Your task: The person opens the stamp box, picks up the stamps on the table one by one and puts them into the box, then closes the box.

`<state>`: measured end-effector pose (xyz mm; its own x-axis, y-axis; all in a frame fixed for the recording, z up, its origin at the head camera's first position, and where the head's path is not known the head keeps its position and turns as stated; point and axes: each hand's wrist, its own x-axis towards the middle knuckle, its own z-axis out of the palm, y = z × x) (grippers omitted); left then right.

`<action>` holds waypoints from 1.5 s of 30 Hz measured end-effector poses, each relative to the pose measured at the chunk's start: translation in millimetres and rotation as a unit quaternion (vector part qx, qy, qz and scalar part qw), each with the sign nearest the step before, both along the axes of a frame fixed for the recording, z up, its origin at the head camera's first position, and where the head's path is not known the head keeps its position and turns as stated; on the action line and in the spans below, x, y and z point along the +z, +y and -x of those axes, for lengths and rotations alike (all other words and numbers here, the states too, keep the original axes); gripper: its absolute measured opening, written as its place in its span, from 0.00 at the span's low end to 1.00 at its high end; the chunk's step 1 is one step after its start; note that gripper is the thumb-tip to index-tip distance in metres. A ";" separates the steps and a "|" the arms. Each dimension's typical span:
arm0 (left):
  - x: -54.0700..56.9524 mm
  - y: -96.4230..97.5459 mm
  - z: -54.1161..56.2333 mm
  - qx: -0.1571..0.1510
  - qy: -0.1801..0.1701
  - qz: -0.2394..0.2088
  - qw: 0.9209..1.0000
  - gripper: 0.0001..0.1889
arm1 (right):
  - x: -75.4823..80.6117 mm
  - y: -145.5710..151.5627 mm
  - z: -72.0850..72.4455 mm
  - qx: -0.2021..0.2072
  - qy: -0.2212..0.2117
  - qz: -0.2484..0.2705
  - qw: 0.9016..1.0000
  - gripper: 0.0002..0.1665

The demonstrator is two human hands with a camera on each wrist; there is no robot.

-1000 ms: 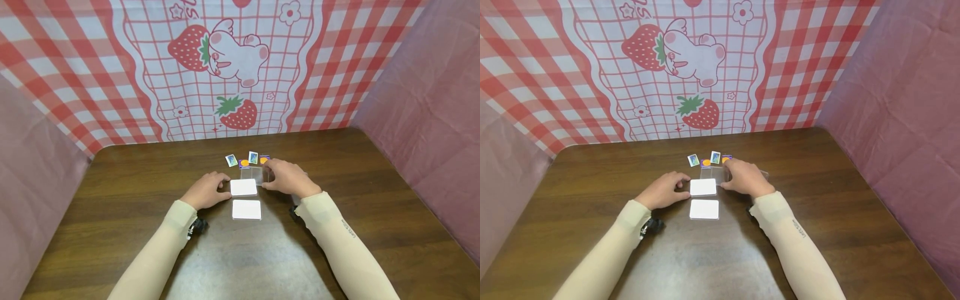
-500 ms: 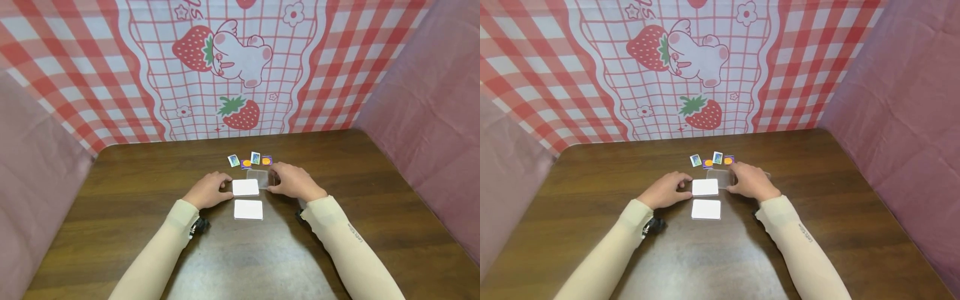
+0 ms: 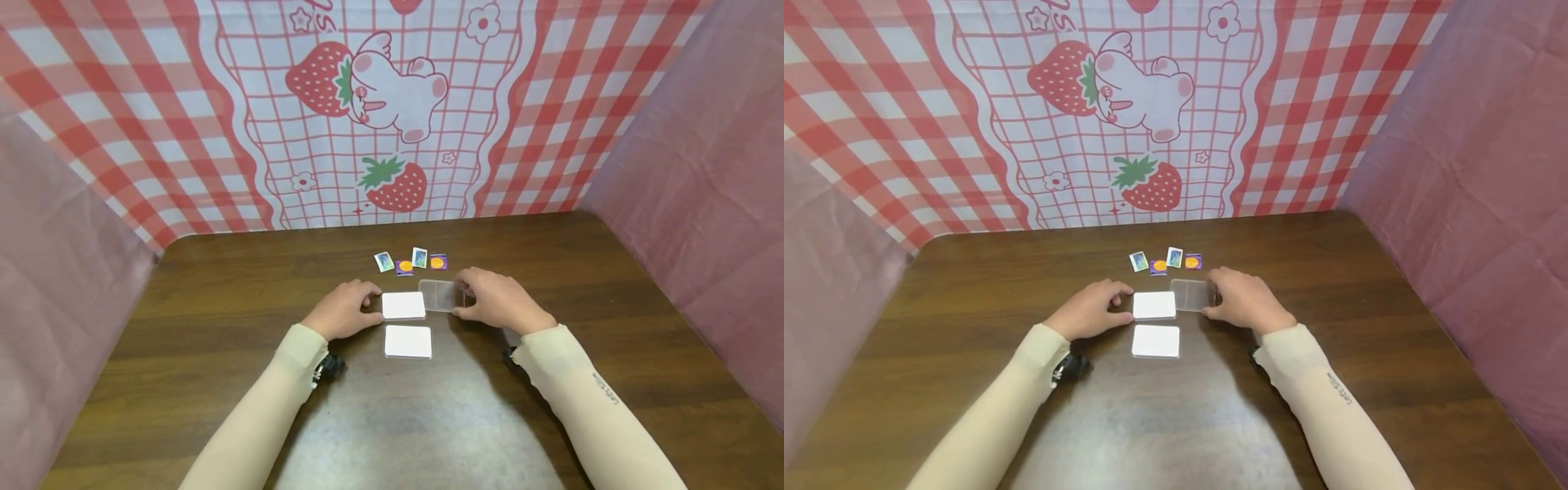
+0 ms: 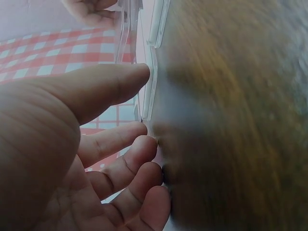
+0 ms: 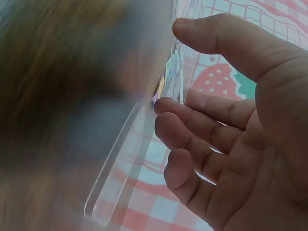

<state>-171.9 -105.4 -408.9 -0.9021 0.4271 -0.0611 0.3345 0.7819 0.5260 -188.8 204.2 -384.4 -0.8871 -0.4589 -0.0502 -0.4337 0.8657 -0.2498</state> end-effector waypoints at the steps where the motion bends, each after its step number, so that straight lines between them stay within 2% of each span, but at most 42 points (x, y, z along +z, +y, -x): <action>1: -0.1 0.1 0.1 0.000 0.000 0.000 1.000 0.27 | 0.4 2.2 -0.8 0.001 0.002 0.000 1.000 0.30; 9: -1.2 0.4 0.7 0.000 -0.001 0.001 1.000 0.27 | 0.0 22.1 -6.2 0.014 0.011 -0.007 1.000 0.23; 20: -0.3 -1.4 1.3 0.002 -0.001 -0.002 1.000 0.27 | 4.6 36.9 -14.7 0.005 -0.015 -0.019 1.000 0.23; 28: 0.9 0.3 0.5 -0.002 -0.003 0.000 1.000 0.28 | 4.7 44.6 -22.1 0.018 0.020 -0.039 0.999 0.29; 38: 0.7 0.1 0.4 -0.002 -0.005 -0.002 1.000 0.28 | 3.9 55.9 -27.2 0.007 -0.019 -0.034 0.999 0.31; 45: -0.6 -0.4 1.6 0.002 -0.009 -0.003 1.000 0.29 | 6.2 56.7 -27.2 0.012 -0.025 -0.043 0.999 0.30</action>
